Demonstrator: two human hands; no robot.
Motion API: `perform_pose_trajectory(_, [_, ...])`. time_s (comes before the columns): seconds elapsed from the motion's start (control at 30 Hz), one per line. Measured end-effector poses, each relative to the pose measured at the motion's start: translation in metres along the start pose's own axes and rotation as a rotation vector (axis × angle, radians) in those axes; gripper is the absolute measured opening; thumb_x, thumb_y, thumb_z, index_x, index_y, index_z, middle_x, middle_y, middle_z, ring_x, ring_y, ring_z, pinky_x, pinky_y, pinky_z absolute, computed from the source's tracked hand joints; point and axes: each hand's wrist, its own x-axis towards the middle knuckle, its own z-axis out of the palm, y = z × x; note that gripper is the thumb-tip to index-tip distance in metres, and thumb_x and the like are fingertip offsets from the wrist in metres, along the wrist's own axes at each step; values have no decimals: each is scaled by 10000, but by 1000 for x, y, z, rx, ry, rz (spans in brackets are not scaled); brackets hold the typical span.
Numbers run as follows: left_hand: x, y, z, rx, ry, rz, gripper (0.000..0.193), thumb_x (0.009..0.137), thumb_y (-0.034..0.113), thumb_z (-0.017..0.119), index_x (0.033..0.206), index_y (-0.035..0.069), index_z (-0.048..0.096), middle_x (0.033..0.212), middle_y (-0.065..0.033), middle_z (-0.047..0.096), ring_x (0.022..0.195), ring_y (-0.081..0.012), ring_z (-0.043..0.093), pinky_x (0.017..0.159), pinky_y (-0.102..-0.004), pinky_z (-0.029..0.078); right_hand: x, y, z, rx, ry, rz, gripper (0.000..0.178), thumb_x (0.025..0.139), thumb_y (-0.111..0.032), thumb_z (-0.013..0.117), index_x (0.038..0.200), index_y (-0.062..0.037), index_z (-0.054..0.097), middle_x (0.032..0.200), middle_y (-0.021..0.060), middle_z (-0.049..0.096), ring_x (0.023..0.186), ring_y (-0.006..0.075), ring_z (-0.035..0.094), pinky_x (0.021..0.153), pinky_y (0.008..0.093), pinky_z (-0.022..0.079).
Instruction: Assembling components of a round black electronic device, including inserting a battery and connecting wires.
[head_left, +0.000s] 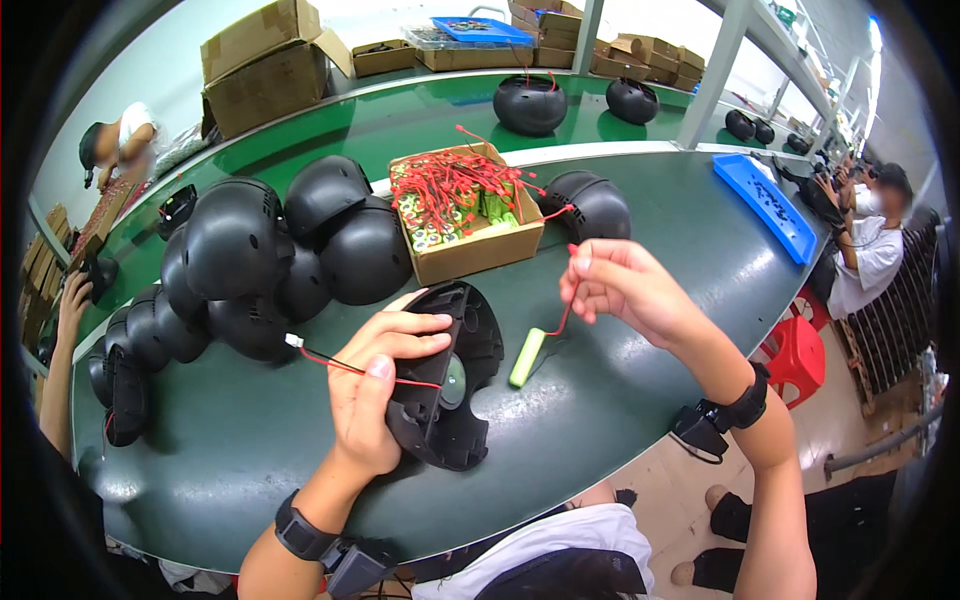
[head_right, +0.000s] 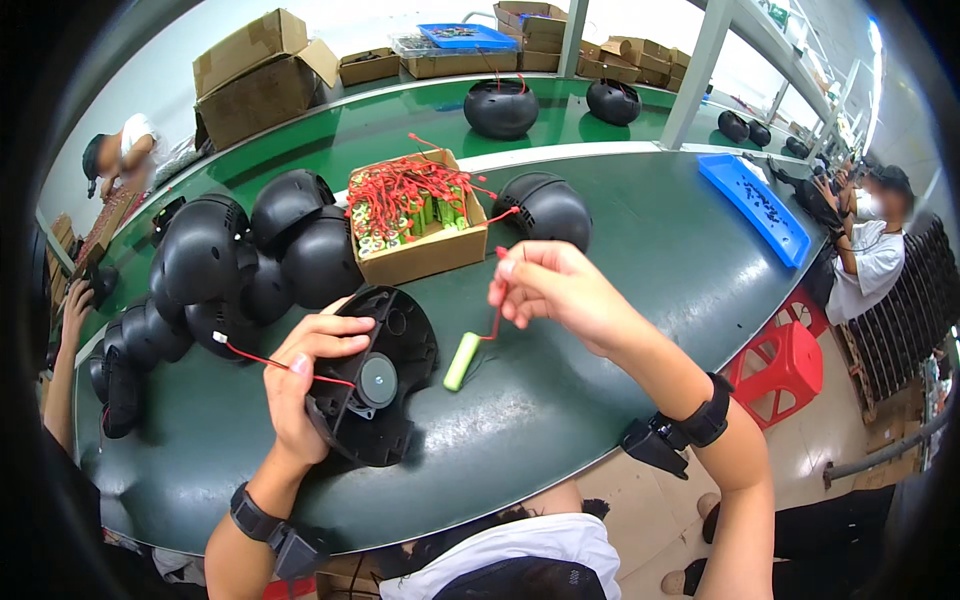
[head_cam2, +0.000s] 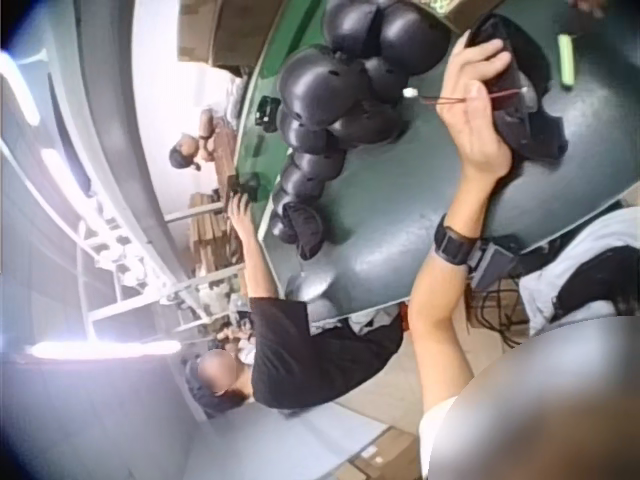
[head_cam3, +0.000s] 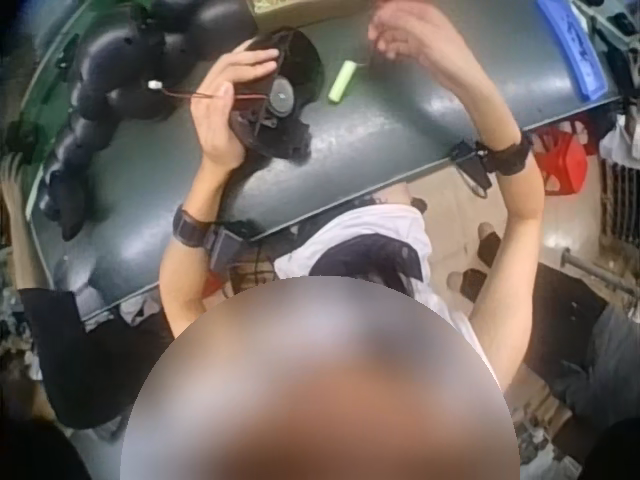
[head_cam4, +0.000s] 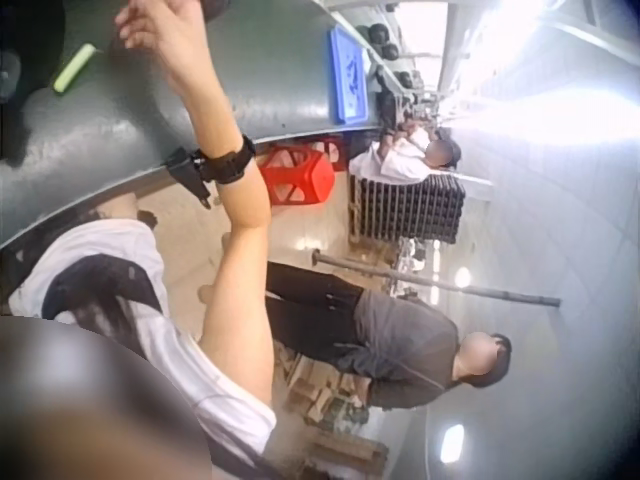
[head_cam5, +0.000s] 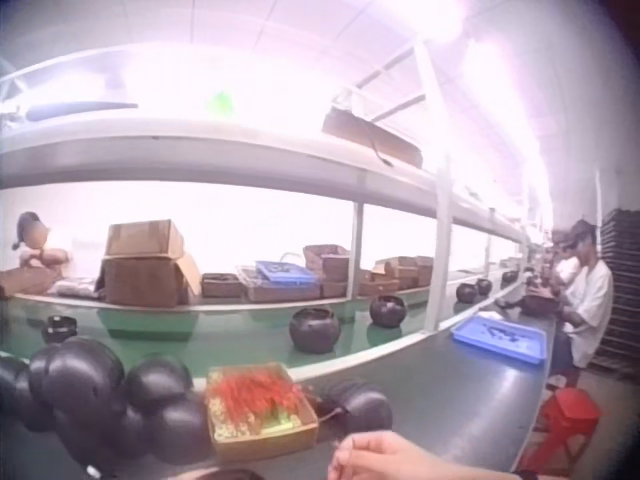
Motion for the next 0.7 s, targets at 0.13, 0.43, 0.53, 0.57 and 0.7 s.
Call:
perform_pose_trajectory(0.13, [0, 1, 0, 14, -7, -30, 468, 920, 257, 362, 936, -84, 682, 1046, -238, 655, 1093, -374, 568, 1025, -469, 363, -19, 11, -2, -814, 236, -94, 343, 855, -290, 696, 1019, -12, 581, 957, 89, 620, 822, 157, 599, 701, 304, 491])
perform_pose_trajectory(0.43, [3, -8, -8, -103, -39, -144, 509, 899, 265, 334, 928, -109, 679, 1037, -247, 663, 1042, -323, 590, 1022, -440, 368, -15, 22, 11, -1295, -67, -549, 203, 790, -188, 720, 966, -99, 674, 1076, 40, 611, 1098, 236, 504, 923, 390, 362])
perform_pose_trajectory(0.53, [2, -9, -9, -196, -20, -238, 504, 892, 246, 334, 947, -114, 682, 1029, -249, 663, 1010, -306, 598, 989, -415, 398, -19, 13, 10, -1204, -7, -445, 177, 773, -178, 739, 921, -113, 666, 995, 17, 626, 1071, 219, 511, 908, 373, 326])
perform_pose_trajectory(0.57, [2, -8, -10, -192, -13, -240, 504, 892, 246, 334, 947, -114, 682, 1029, -249, 663, 1010, -306, 598, 989, -415, 398, -23, 11, 11, -1173, 52, -506, 189, 757, -181, 750, 915, -121, 665, 924, 0, 625, 1052, 224, 510, 905, 383, 324])
perform_pose_trajectory(0.7, [5, -5, -13, -306, -65, -343, 507, 881, 244, 341, 927, -131, 681, 1026, -260, 662, 1009, -318, 598, 969, -397, 412, -23, -14, 31, -1309, 128, -847, 205, 689, -188, 763, 864, -140, 668, 798, -32, 592, 977, 213, 527, 894, 423, 331])
